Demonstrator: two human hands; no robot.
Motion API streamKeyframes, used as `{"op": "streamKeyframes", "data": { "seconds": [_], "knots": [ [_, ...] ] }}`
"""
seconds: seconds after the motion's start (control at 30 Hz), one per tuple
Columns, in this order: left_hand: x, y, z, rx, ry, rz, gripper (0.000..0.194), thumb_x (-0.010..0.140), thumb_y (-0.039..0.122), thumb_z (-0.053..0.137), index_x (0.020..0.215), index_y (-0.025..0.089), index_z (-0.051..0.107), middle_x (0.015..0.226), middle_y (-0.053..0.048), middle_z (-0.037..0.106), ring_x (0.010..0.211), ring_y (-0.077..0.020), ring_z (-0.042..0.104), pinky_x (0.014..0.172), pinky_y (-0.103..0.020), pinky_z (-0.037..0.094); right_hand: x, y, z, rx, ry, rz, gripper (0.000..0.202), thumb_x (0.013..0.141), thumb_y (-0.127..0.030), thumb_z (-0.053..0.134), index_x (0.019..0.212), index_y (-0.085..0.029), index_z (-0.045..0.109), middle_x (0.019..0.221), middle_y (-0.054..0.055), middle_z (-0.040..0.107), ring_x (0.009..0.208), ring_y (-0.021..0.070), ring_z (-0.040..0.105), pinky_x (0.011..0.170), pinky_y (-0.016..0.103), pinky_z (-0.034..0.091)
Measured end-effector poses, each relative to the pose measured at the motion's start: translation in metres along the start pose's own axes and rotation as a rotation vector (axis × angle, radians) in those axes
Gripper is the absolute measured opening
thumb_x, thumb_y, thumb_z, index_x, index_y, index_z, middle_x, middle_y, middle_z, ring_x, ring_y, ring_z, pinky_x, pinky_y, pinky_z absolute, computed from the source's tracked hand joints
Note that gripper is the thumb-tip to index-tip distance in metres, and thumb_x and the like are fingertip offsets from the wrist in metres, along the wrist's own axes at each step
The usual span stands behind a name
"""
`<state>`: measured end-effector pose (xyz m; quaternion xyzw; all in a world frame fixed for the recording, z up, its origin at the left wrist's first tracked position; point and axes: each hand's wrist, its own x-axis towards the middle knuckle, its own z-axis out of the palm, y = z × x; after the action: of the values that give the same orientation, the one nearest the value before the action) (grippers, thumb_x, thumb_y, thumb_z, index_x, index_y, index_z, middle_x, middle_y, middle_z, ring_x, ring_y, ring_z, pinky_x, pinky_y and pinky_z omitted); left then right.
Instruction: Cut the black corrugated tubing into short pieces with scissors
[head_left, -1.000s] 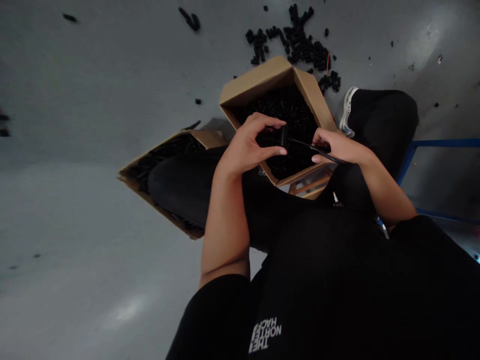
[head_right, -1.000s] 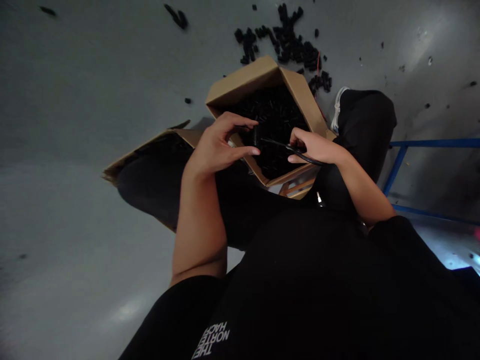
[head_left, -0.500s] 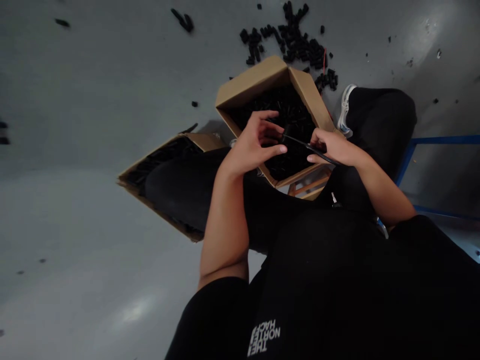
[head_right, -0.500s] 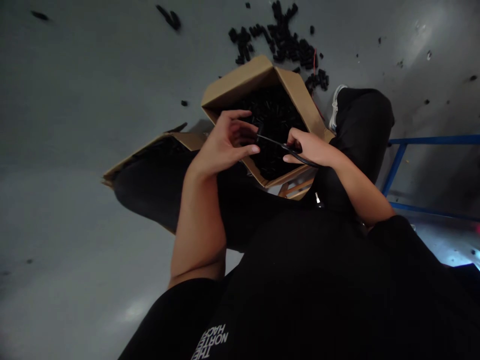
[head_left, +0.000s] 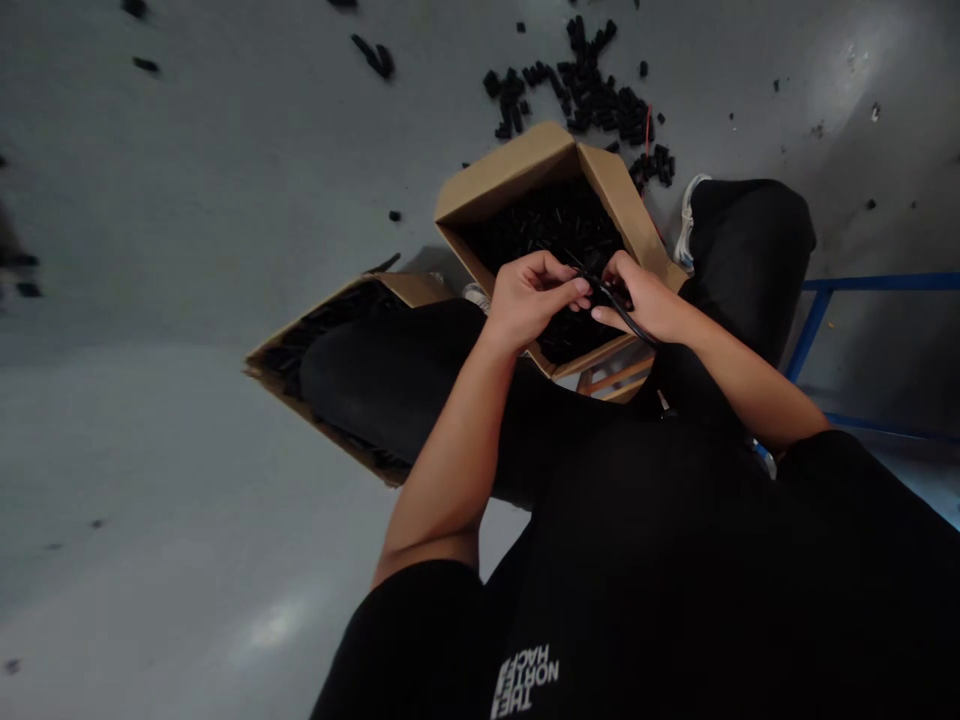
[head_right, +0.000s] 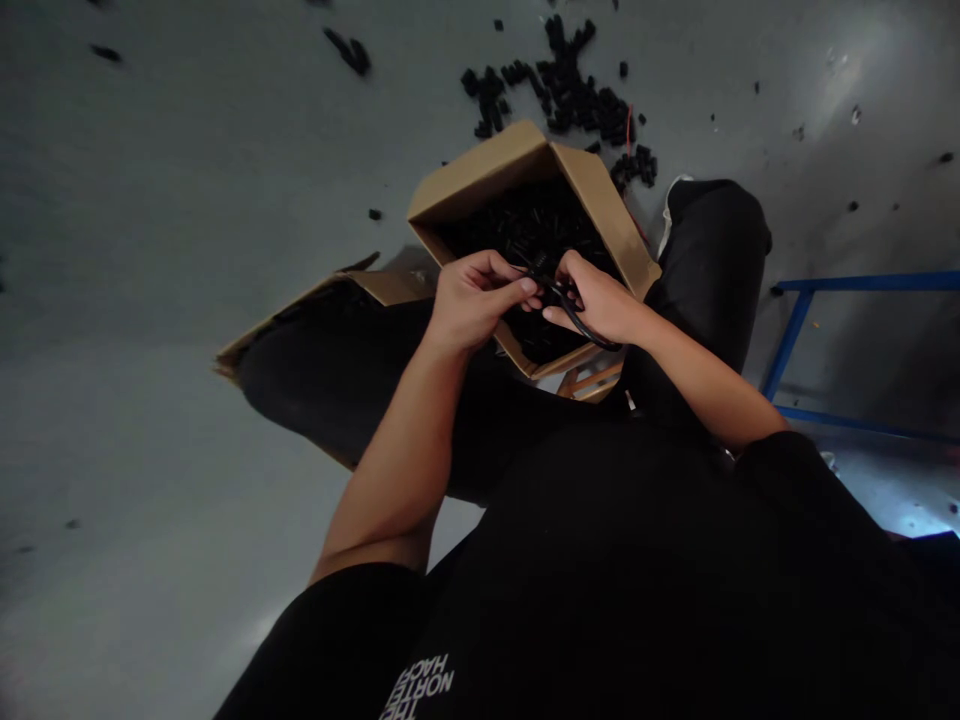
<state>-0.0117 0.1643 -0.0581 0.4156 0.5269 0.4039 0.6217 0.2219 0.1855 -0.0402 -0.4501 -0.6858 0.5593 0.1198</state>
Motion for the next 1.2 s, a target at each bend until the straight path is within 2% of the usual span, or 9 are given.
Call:
{"op": "streamKeyframes", "data": {
  "seconds": [0.17, 0.43, 0.57, 0.73, 0.8, 0.87, 0.97, 1.1, 1.2],
  "knots": [
    [-0.003, 0.006, -0.004, -0.067, 0.017, -0.105, 0.061, 0.075, 0.062, 0.104, 0.082, 0.022, 0.058, 0.082, -0.004, 0.08, 0.068, -0.0179, 0.079, 0.065, -0.028, 0.065, -0.003, -0.01, 0.0, -0.001, 0.056, -0.017, 0.056, 0.087, -0.066, 0.083, 0.104, -0.028, 0.046, 0.09, -0.002, 0.059, 0.081, 0.0192, 0.052, 0.08, 0.037, 0.046],
    [-0.008, 0.01, -0.006, -0.162, -0.059, -0.199, 0.068, 0.071, 0.07, 0.105, 0.081, 0.022, 0.058, 0.077, -0.003, 0.076, 0.059, -0.013, 0.07, 0.056, -0.024, 0.059, -0.005, -0.007, 0.0, 0.013, 0.047, -0.049, 0.051, 0.087, -0.059, 0.083, 0.101, -0.028, 0.044, 0.087, -0.004, 0.059, 0.078, 0.0173, 0.051, 0.081, 0.037, 0.047],
    [-0.011, 0.01, -0.007, -0.165, -0.157, -0.285, 0.066, 0.074, 0.074, 0.1, 0.081, 0.023, 0.06, 0.072, -0.002, 0.069, 0.054, -0.012, 0.064, 0.051, -0.024, 0.054, -0.008, -0.007, 0.001, 0.04, 0.035, -0.077, 0.048, 0.089, -0.056, 0.082, 0.099, -0.028, 0.044, 0.086, -0.003, 0.059, 0.077, 0.0175, 0.052, 0.079, 0.037, 0.048],
    [-0.006, 0.002, -0.023, -0.112, -0.135, -0.331, 0.055, 0.084, 0.072, 0.088, 0.083, 0.023, 0.061, 0.066, 0.001, 0.056, 0.05, -0.0115, 0.05, 0.051, -0.027, 0.048, -0.015, -0.006, -0.004, 0.02, 0.053, -0.028, 0.047, 0.087, -0.053, 0.084, 0.094, -0.028, 0.045, 0.08, -0.005, 0.057, 0.073, 0.0165, 0.05, 0.076, 0.036, 0.046],
    [-0.003, -0.006, -0.031, 0.066, -0.105, -0.264, 0.043, 0.087, 0.062, 0.085, 0.089, 0.023, 0.066, 0.076, -0.002, 0.064, 0.063, -0.016, 0.061, 0.065, -0.032, 0.059, -0.017, -0.005, -0.007, -0.003, 0.045, 0.002, 0.044, 0.088, -0.05, 0.083, 0.095, -0.027, 0.046, 0.081, -0.004, 0.059, 0.073, 0.0163, 0.051, 0.076, 0.035, 0.045],
    [-0.001, -0.015, -0.037, 0.419, -0.065, -0.191, 0.034, 0.084, 0.045, 0.087, 0.106, 0.023, 0.074, 0.1, -0.008, 0.075, 0.097, -0.0269, 0.074, 0.097, -0.046, 0.066, -0.019, -0.006, -0.01, -0.037, 0.01, 0.047, 0.04, 0.09, -0.046, 0.082, 0.099, -0.026, 0.05, 0.086, -0.002, 0.064, 0.076, 0.0171, 0.056, 0.077, 0.035, 0.045],
    [-0.002, -0.021, -0.037, 0.982, -0.023, -0.249, 0.05, 0.086, 0.03, 0.086, 0.134, 0.022, 0.076, 0.145, -0.019, 0.071, 0.145, -0.0455, 0.062, 0.127, -0.068, 0.05, -0.023, -0.013, -0.015, -0.162, -0.064, 0.122, 0.032, 0.095, -0.038, 0.08, 0.11, -0.023, 0.057, 0.103, 0.004, 0.074, 0.087, 0.0202, 0.066, 0.079, 0.034, 0.043],
    [0.007, -0.009, -0.025, 1.263, -0.189, -0.328, 0.043, 0.107, 0.036, 0.064, 0.144, 0.016, 0.074, 0.152, -0.024, 0.068, 0.149, -0.047, 0.062, 0.126, -0.064, 0.052, -0.033, -0.027, -0.024, -0.356, -0.124, 0.168, 0.026, 0.103, -0.033, 0.075, 0.124, -0.021, 0.064, 0.129, 0.01, 0.078, 0.099, 0.0237, 0.074, 0.076, 0.033, 0.038],
    [0.048, 0.006, -0.01, 1.349, -0.37, -0.28, 0.036, 0.11, 0.035, 0.057, 0.133, 0.017, 0.077, 0.14, -0.021, 0.075, 0.137, -0.0431, 0.07, 0.119, -0.059, 0.057, -0.041, -0.035, -0.034, -0.342, -0.185, 0.159, 0.029, 0.108, -0.04, 0.072, 0.129, -0.021, 0.066, 0.13, 0.009, 0.079, 0.101, 0.024, 0.076, 0.075, 0.033, 0.039]
  ]
}}
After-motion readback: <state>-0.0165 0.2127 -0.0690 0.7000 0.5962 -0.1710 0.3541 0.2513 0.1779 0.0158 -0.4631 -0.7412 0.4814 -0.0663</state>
